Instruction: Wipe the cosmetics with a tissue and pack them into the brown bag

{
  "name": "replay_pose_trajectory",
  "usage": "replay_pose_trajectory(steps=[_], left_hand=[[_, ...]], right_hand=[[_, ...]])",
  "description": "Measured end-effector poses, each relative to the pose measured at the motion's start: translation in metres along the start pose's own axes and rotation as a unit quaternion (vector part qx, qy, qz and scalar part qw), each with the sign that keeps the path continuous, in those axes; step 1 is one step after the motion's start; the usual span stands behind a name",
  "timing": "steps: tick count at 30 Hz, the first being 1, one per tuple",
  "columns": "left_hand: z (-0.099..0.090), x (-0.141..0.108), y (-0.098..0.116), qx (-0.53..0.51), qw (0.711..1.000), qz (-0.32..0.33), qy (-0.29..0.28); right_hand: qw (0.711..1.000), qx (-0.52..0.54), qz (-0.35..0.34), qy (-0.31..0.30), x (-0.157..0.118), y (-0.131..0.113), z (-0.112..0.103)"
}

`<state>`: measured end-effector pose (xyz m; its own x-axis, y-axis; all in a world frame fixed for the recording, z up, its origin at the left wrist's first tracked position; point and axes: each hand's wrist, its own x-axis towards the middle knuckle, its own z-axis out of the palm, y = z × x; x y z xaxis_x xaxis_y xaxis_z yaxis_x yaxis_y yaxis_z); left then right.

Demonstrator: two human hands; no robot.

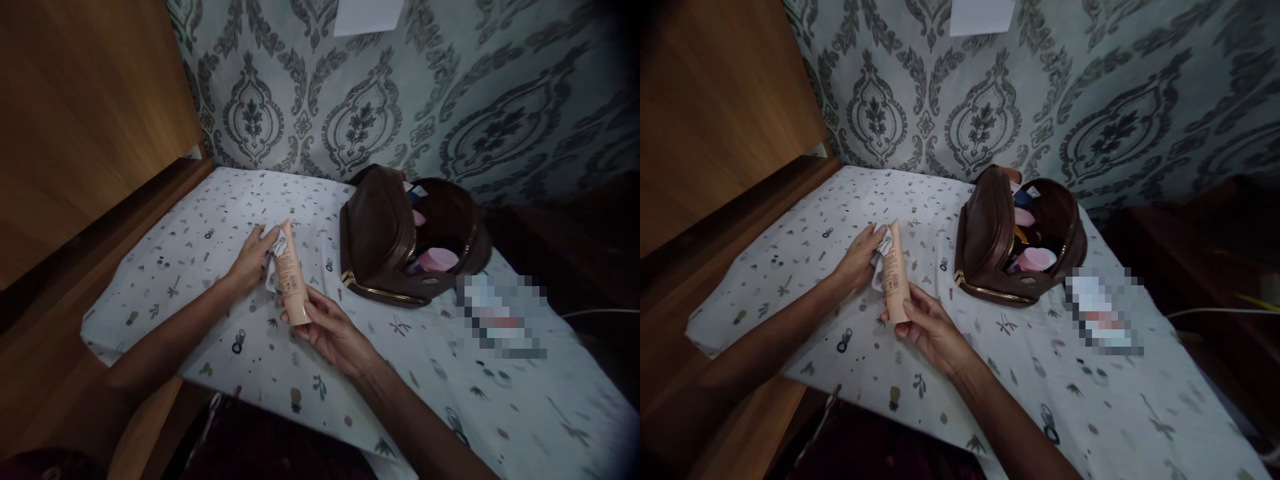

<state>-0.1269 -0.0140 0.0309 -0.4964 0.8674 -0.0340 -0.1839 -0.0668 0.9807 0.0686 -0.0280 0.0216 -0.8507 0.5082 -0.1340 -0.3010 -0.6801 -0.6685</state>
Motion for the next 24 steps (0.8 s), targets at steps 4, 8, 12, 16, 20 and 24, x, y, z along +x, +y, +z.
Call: replay_pose_trajectory(steps=[4,8,12,16,20,24], left_hand=[[0.004,0.000,0.001,-0.090,0.995,-0.032,-0.034],[0.003,0.002,0.004,-0.099,0.995,0.027,0.012],[0.004,0.000,0.010,-0.102,0.993,0.039,0.037],[0.011,-0.010,0.012,-0.110,0.994,-0.002,-0.001],[0.017,-0.027,0.009,-0.069,0.986,-0.076,-0.134],[0.018,-0.039,0.009,0.020,0.957,-0.108,-0.269]], right_hand=[[1.000,0.014,-0.008,0.011,0.001,0.000,-0.001],[0.999,0.000,-0.028,0.041,0.000,0.004,0.000],[0.997,-0.038,-0.041,0.061,0.000,0.008,0.000],[0.996,-0.041,-0.054,0.063,0.001,0.007,-0.001],[0.992,-0.035,-0.087,0.088,0.003,0.004,-0.003],[0.985,-0.020,-0.120,0.121,0.006,0.004,-0.006]])
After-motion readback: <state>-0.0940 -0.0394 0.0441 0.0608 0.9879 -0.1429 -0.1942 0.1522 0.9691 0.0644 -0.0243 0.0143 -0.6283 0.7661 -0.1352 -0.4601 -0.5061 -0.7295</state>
